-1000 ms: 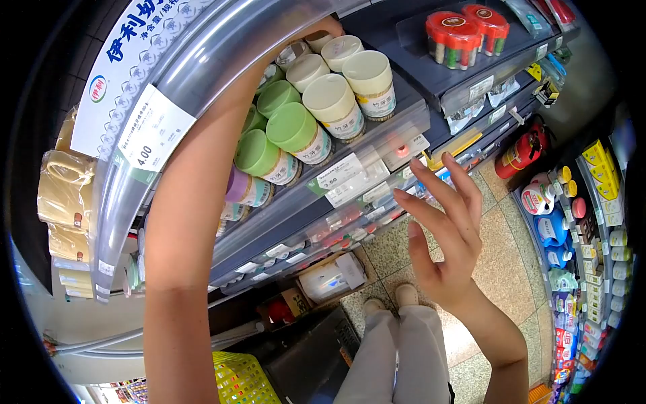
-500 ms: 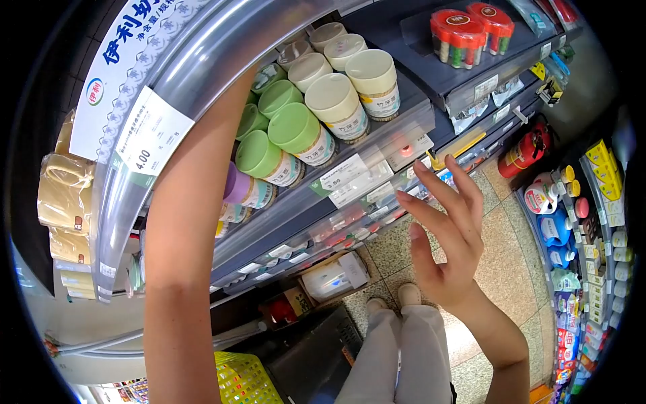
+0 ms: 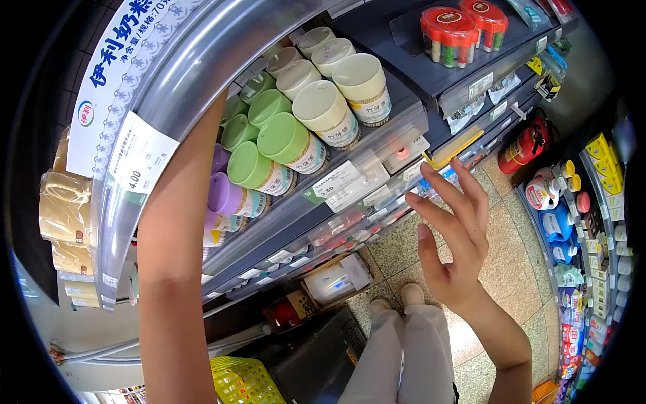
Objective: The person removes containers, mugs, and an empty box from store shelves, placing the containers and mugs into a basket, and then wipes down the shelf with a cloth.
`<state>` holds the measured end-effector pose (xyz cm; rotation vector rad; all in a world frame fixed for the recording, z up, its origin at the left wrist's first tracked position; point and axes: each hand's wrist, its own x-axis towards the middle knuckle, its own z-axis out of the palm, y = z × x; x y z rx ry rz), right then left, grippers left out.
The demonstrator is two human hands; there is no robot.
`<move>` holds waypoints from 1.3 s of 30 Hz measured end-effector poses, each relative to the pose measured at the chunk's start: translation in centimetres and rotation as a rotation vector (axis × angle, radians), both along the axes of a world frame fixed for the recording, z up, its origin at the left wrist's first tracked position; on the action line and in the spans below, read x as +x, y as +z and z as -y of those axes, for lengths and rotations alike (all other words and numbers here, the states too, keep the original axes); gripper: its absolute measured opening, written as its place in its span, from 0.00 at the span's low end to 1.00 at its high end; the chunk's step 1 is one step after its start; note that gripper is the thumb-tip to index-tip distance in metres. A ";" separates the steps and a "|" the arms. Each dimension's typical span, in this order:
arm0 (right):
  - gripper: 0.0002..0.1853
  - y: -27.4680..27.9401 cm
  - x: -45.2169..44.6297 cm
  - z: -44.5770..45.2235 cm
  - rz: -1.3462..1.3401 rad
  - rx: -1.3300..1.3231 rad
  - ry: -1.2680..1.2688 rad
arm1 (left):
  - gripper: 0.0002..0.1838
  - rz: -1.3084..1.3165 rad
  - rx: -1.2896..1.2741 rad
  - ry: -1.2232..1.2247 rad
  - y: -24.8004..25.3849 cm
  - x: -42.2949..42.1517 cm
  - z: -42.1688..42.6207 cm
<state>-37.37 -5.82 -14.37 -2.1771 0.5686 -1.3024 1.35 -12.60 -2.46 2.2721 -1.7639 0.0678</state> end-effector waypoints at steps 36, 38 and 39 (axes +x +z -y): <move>0.27 -0.2 -1.9 -5.7 -0.013 0.196 0.007 | 0.46 0.314 -0.237 0.222 -4.4 -21.1 -14.8; 0.27 -0.4 -2.7 -6.8 -0.036 0.224 -0.011 | 0.47 0.290 -0.266 0.241 -4.9 -21.2 -14.8; 0.26 -0.5 -3.2 -7.7 -0.050 0.242 -0.023 | 0.47 0.277 -0.285 0.250 -4.6 -21.5 -14.8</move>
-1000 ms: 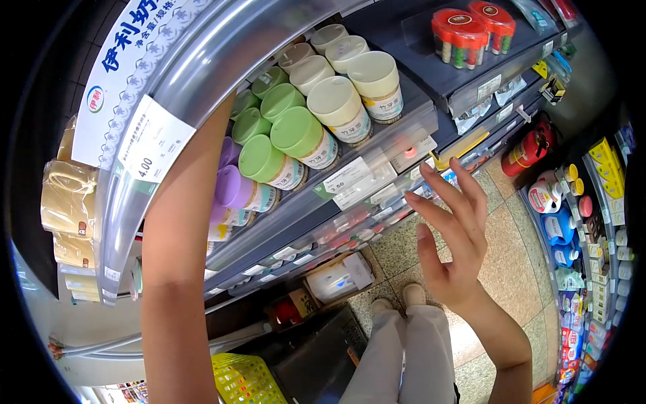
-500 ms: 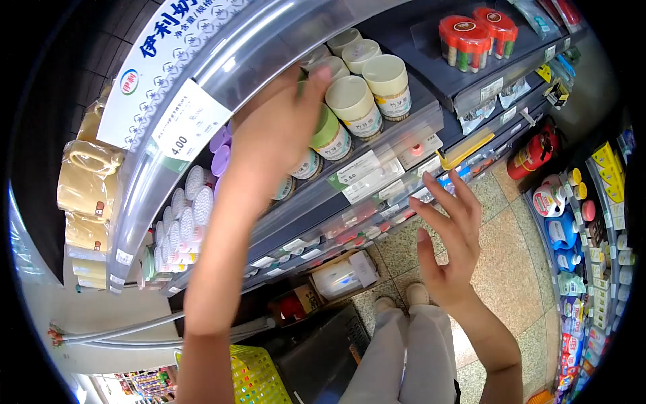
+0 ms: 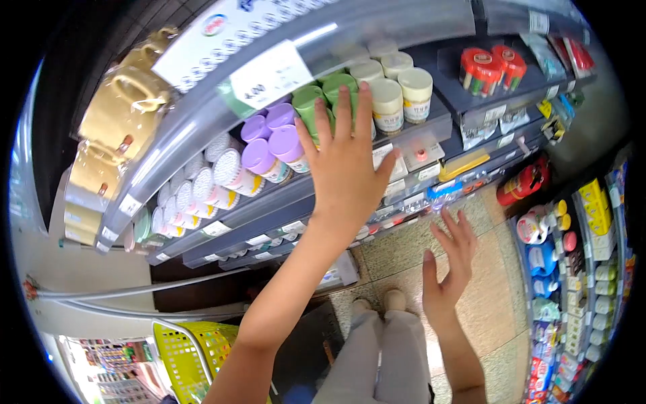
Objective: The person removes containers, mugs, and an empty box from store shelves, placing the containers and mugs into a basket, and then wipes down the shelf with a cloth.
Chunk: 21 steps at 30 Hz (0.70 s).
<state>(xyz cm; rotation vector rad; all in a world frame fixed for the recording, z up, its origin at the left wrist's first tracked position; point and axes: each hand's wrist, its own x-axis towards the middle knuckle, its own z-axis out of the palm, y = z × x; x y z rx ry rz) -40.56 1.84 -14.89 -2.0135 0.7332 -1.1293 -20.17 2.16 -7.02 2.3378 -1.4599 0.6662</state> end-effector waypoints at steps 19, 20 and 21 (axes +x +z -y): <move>0.24 2.8 -11.6 -12.4 -0.136 0.209 0.201 | 0.39 -0.888 0.083 0.176 -8.2 -15.7 -31.8; 0.24 3.0 -10.8 -12.3 -0.110 0.217 0.226 | 0.38 -0.866 0.041 0.195 -7.5 -15.0 -31.7; 0.24 3.4 -10.0 -12.4 -0.082 0.204 0.238 | 0.37 -0.837 -0.028 0.172 -6.7 -14.7 -31.6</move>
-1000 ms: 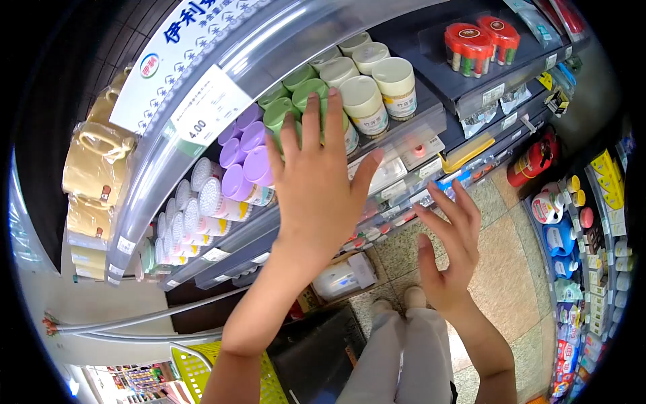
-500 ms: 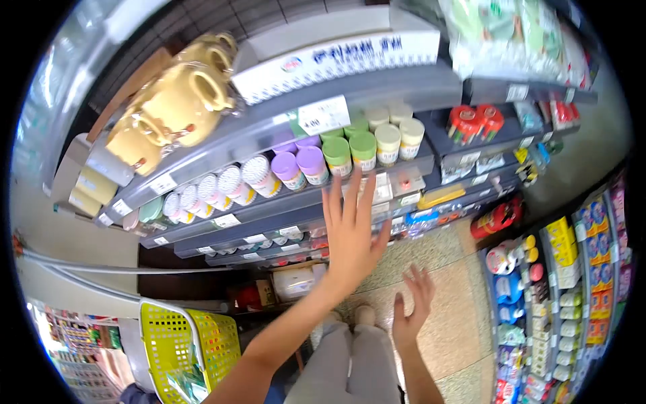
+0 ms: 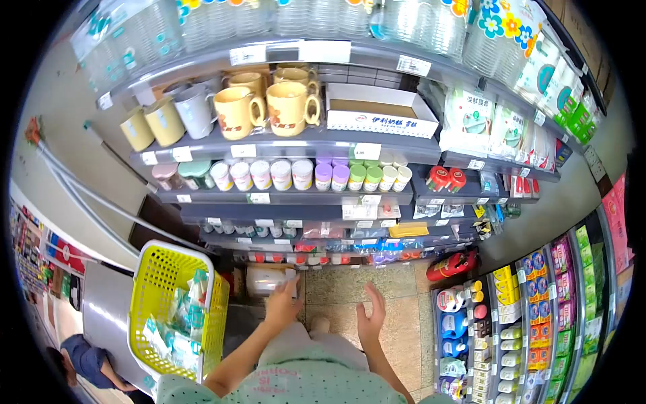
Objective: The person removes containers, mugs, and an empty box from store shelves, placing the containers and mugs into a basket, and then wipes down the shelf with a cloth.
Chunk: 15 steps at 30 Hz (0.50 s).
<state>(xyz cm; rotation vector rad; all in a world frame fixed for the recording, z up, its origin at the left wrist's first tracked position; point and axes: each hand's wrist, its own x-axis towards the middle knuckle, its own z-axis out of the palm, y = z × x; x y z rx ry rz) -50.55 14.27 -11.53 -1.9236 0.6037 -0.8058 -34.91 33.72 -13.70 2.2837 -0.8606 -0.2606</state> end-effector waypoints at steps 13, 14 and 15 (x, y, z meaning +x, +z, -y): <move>0.22 4.4 4.7 -2.0 0.095 -0.071 0.250 | 0.32 0.077 -0.163 0.000 7.5 -1.8 0.2; 0.22 4.4 4.7 -2.2 0.095 -0.072 0.263 | 0.33 0.089 -0.163 0.021 7.6 -1.8 -0.3; 0.22 4.3 4.7 -2.5 0.092 -0.071 0.277 | 0.33 0.096 -0.160 0.044 7.6 -2.1 -0.8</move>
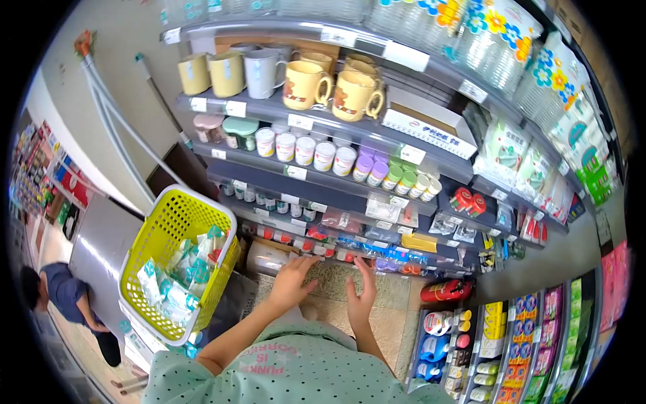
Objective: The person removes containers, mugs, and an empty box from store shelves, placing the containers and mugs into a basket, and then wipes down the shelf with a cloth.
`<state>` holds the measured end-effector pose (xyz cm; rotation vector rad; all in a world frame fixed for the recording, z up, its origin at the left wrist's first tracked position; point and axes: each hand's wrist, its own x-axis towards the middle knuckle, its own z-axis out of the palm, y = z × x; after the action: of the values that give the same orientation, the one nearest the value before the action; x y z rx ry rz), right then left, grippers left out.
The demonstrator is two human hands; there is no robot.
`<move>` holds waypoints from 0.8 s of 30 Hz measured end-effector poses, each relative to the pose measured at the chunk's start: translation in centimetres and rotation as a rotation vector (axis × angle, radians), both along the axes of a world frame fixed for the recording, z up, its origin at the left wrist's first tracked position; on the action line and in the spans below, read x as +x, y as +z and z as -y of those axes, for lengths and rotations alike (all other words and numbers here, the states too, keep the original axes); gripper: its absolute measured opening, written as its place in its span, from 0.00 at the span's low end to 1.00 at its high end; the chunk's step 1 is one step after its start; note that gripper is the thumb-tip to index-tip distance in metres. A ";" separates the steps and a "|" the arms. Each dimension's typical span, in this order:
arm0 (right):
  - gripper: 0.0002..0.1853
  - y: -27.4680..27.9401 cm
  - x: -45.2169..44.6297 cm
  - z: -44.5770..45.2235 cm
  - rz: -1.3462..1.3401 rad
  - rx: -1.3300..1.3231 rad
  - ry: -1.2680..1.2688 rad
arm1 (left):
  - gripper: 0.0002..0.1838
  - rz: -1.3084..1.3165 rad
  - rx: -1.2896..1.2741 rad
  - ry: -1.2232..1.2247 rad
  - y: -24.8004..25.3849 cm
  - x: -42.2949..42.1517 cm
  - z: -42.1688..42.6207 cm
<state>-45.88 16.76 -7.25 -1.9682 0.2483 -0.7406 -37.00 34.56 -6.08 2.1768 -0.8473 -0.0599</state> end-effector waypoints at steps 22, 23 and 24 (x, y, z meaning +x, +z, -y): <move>0.25 2.9 9.2 -9.5 -0.155 0.193 0.634 | 0.27 0.031 -0.215 0.663 6.6 -3.5 -11.9; 0.25 3.4 9.7 -10.2 -0.154 0.184 0.662 | 0.27 0.041 -0.203 0.693 7.0 -3.5 -12.5; 0.25 3.9 10.1 -10.9 -0.149 0.171 0.686 | 0.27 0.053 -0.193 0.717 7.2 -3.4 -13.0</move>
<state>-35.76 27.64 -3.38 -1.7776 -0.2641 -0.1219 -40.40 47.56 1.11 2.1780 -0.0564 0.4183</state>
